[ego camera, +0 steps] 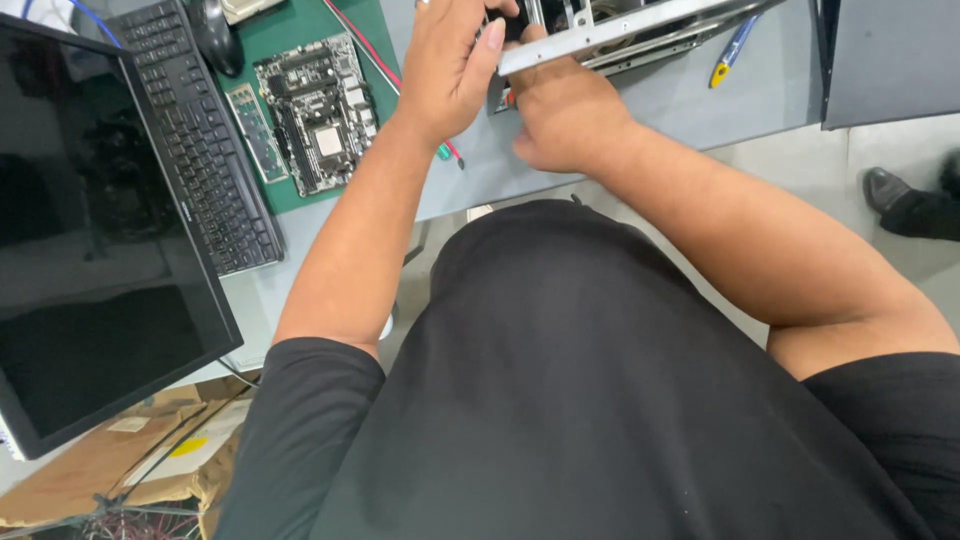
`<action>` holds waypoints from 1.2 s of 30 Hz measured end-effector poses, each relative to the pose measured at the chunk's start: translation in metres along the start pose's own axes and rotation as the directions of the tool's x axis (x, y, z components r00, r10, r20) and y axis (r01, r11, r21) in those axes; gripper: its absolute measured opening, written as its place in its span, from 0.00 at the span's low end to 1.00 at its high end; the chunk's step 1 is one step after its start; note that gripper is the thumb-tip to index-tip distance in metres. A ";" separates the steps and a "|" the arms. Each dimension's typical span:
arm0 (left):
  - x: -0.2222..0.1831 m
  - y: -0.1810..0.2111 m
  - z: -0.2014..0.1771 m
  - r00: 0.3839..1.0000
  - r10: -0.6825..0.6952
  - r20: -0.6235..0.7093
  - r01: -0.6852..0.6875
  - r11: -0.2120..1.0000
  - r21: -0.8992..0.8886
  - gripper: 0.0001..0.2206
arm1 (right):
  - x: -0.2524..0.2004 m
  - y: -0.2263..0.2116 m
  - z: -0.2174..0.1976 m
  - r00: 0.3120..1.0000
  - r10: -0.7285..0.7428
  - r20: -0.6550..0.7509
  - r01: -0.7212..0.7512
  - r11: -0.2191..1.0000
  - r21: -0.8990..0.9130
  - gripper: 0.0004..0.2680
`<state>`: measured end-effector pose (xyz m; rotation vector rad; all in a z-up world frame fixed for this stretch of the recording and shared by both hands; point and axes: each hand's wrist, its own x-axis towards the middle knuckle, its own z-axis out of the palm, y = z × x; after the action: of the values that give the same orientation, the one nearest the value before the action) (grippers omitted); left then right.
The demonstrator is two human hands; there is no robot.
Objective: Disassembling the internal frame and removing the motherboard from a desktop computer case using a screwdriver.
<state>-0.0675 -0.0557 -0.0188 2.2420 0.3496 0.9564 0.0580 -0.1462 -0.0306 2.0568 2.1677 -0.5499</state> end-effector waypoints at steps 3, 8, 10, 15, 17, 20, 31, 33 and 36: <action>-0.001 0.001 0.000 1.000 0.009 -0.012 -0.009 1.000 0.010 0.16 | 0.004 0.001 0.020 0.989 0.056 -0.140 -0.059 0.998 -0.021 0.13; 0.002 0.006 -0.003 1.000 0.002 -0.007 -0.002 1.000 -0.004 0.15 | 0.008 0.004 0.007 0.942 -0.100 -0.319 0.025 0.973 -0.230 0.08; 0.001 0.005 -0.001 1.000 -0.007 0.004 0.007 1.000 0.007 0.18 | 0.000 -0.006 -0.026 0.981 0.079 0.176 -0.076 0.997 -0.019 0.23; -0.001 0.003 0.000 1.000 0.009 -0.013 -0.009 1.000 -0.004 0.16 | 0.007 0.004 0.019 0.980 0.009 -0.199 -0.056 0.971 -0.232 0.14; -0.001 0.001 -0.001 1.000 0.000 -0.005 0.000 1.000 0.019 0.16 | 0.010 0.006 0.025 0.959 0.022 -0.282 -0.112 0.945 -0.307 0.11; 0.000 0.002 -0.002 1.000 0.002 -0.005 -0.002 1.000 0.008 0.16 | 0.005 0.006 0.013 0.876 -0.123 -0.466 -0.047 0.940 -0.337 0.09; 0.001 -0.002 0.001 1.000 0.022 -0.021 -0.022 1.000 -0.002 0.17 | -0.002 0.015 0.035 0.946 -0.049 -0.320 -0.047 0.956 -0.288 0.07; 0.003 0.000 -0.001 0.999 0.027 -0.017 -0.028 1.000 -0.013 0.17 | -0.008 0.009 0.013 0.983 -0.011 -0.185 -0.007 0.995 -0.097 0.09; 0.004 0.002 -0.003 0.999 0.036 -0.017 -0.036 0.999 -0.034 0.16 | -0.015 0.005 0.014 0.987 0.003 -0.158 -0.010 0.999 -0.041 0.15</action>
<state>-0.0669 -0.0542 -0.0140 2.2173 0.2990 0.9929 0.0622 -0.1650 -0.0399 2.1524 2.2350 -0.3475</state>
